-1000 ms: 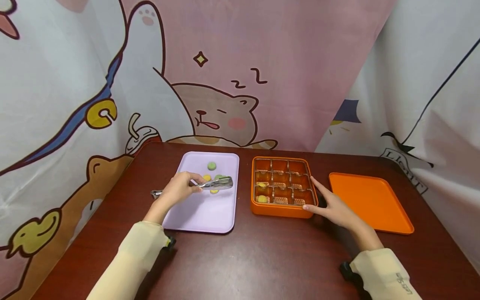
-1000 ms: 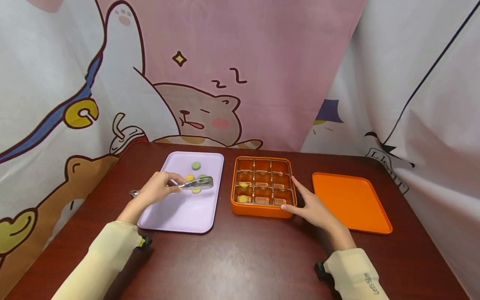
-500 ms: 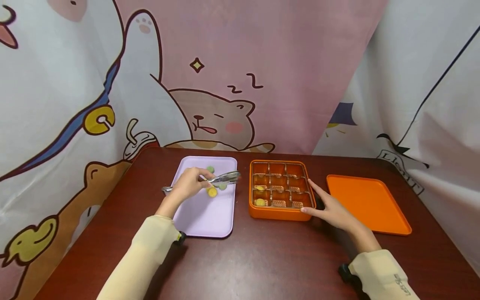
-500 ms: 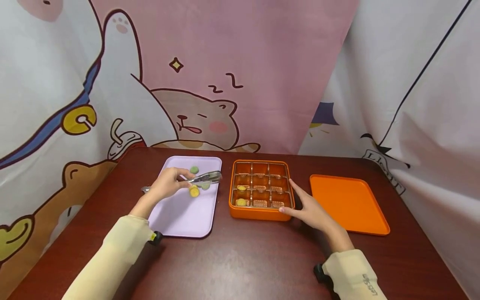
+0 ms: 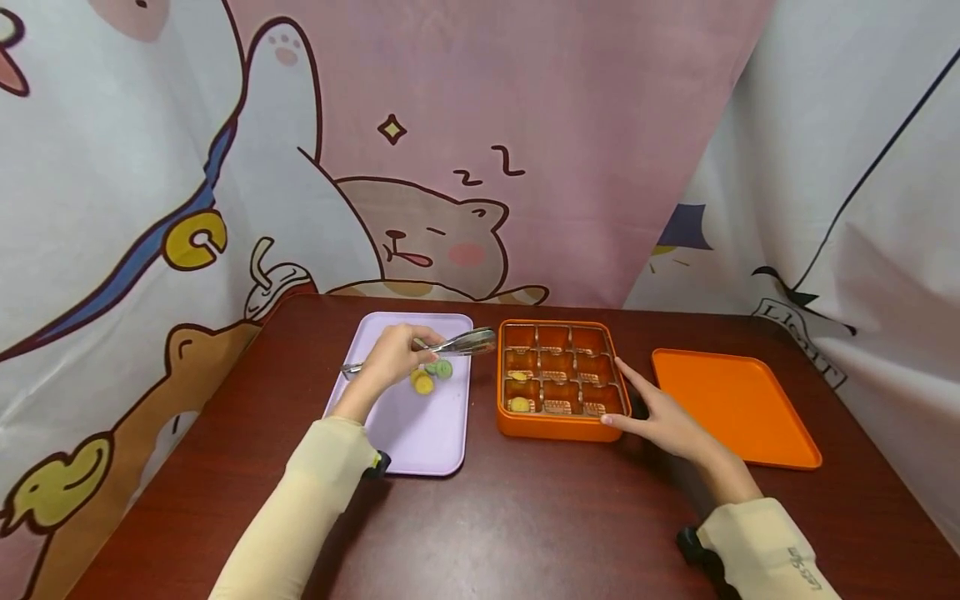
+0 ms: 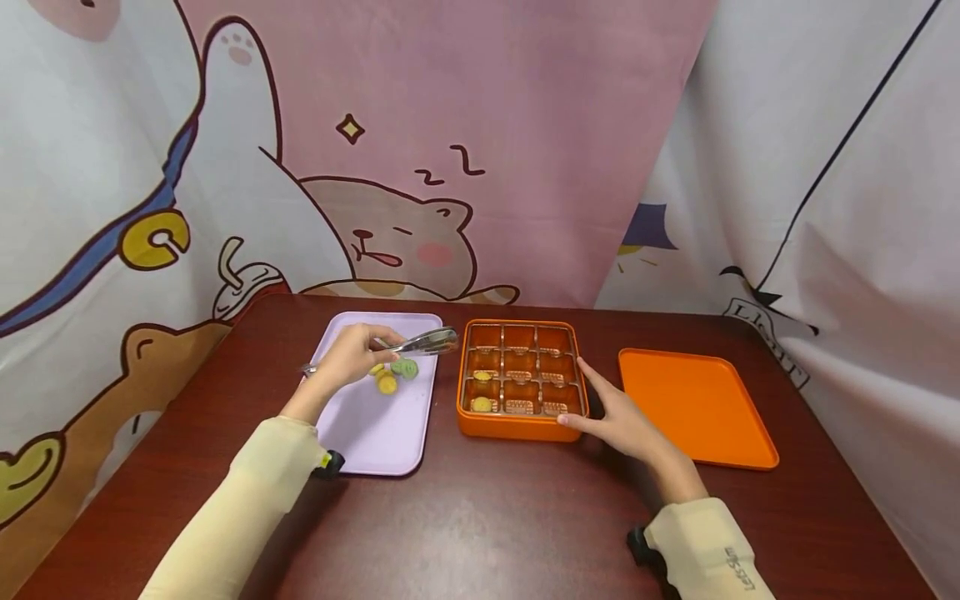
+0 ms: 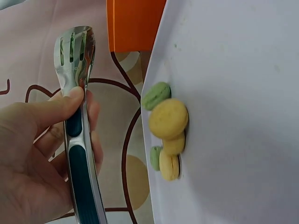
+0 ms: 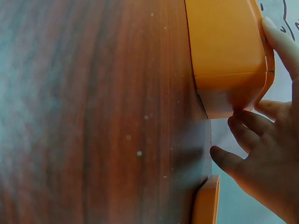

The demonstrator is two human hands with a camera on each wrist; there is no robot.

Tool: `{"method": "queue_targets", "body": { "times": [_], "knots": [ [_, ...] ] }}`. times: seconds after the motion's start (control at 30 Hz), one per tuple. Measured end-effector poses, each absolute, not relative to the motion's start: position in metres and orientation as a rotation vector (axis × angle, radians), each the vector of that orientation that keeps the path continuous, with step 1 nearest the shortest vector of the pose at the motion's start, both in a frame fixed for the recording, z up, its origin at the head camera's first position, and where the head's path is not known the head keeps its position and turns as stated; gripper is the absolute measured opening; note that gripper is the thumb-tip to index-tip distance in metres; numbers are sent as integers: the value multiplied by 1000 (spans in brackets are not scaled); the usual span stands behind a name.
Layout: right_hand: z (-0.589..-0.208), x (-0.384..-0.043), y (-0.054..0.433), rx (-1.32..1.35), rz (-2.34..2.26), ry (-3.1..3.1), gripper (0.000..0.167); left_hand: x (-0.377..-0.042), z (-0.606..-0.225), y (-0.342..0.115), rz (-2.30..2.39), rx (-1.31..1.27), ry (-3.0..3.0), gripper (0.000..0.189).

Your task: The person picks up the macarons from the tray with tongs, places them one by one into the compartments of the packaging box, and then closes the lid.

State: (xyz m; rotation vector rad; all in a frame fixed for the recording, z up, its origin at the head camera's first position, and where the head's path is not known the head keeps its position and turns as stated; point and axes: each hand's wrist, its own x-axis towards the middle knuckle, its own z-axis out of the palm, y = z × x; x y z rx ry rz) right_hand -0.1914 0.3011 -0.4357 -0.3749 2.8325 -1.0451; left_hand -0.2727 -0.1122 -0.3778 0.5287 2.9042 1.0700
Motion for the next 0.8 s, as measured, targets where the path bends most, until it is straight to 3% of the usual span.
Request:
{"method": "queue_targets", "body": {
  "times": [0.8],
  "knots": [
    [-434, -190, 300, -353, -1032, 2845, 98, -301, -395, -65, 1149, 461, 2909, 25]
  ]
}}
